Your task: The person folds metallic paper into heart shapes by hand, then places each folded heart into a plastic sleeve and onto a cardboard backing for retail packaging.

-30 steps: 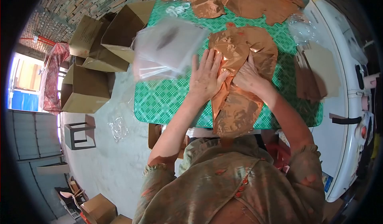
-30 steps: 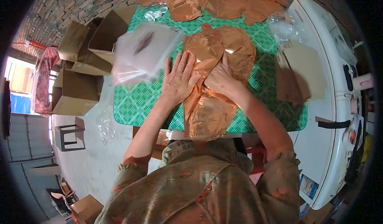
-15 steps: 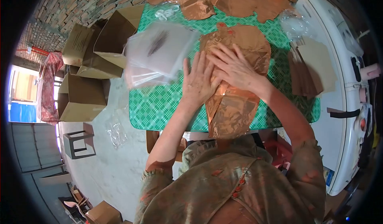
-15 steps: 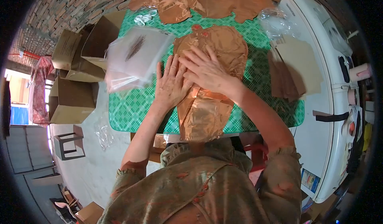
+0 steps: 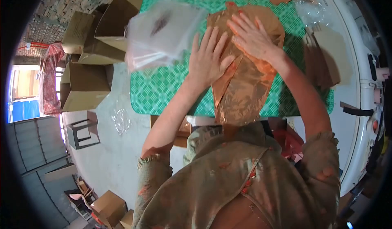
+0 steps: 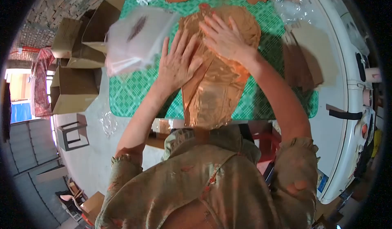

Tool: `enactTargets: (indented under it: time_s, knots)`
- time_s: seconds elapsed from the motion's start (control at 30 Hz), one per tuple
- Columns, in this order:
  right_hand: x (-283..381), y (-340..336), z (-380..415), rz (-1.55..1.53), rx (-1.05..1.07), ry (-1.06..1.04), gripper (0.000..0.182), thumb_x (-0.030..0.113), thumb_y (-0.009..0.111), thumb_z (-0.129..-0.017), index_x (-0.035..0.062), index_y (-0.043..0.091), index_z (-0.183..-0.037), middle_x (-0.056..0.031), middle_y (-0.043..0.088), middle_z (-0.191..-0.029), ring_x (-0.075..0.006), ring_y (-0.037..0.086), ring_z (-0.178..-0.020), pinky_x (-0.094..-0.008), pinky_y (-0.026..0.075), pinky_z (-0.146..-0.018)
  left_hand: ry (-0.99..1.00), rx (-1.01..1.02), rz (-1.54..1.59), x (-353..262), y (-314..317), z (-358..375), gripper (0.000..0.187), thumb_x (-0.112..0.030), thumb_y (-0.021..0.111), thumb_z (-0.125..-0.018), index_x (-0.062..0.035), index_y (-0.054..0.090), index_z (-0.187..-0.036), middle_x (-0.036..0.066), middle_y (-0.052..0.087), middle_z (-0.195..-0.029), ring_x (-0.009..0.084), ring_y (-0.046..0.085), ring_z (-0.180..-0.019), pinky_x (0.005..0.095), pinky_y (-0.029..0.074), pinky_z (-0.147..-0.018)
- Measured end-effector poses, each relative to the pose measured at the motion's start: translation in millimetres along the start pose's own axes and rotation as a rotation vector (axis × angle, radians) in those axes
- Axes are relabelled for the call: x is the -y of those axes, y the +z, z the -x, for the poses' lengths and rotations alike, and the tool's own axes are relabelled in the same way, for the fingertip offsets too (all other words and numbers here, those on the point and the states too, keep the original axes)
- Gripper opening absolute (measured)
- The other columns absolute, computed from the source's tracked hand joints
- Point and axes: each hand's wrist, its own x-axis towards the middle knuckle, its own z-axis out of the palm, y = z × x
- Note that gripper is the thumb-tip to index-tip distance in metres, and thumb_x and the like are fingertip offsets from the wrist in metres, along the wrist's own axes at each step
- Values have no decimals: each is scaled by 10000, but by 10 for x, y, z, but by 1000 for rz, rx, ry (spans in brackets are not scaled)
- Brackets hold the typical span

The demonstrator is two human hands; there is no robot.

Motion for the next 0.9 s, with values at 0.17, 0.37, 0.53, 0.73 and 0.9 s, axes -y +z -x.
enactTargets:
  time_s: [0.17, 0.37, 0.53, 0.73, 0.9]
  knots:
    - [-141, 306, -34, -28, -178, -70, 611, 462, 374, -1141, 252, 262, -1704, -25, 223, -1778, -229, 101, -1657, -613, 82, -1312, 81, 77, 92, -17, 58, 5, 717, -534, 470, -1083, -73, 404, -1629, 180, 411, -1665, 343, 304, -1588, 531, 188, -1311]
    - [-123, 295, -29, -45, -171, -56, 618, 512, 339, -1139, 264, 275, -1702, -11, 216, -1781, -214, 94, -1657, -607, 62, -1317, 118, 150, 124, -94, -55, 146, 748, -564, 472, -1075, -76, 396, -1636, 185, 384, -1682, 345, 278, -1600, 523, 151, -1322]
    - [-86, 234, -16, -43, -130, -34, 642, 551, 305, -1134, 253, 270, -1702, -10, 217, -1780, -217, 96, -1657, -609, 52, -1316, 128, 284, 175, -332, -328, 474, 772, -600, 463, -1064, -93, 395, -1643, 189, 352, -1701, 343, 255, -1611, 526, 132, -1325]
    - [2, -24, -18, -45, 31, 14, 646, 499, 355, -1134, 247, 226, -1715, -22, 161, -1794, -222, 63, -1662, -563, 51, -1330, 187, 267, 336, -398, -485, 518, 773, -578, 468, -1070, -85, 365, -1656, 208, 332, -1705, 372, 250, -1609, 547, 165, -1315]
    - [6, -110, -5, -61, 53, -22, 611, 376, 424, -1092, 158, 360, -1660, -59, 196, -1786, -271, 67, -1661, -625, 65, -1309, 28, 47, 300, -166, -218, -229, 723, -475, 513, -1086, -51, 349, -1648, 252, 333, -1689, 405, 260, -1597, 543, 200, -1303]
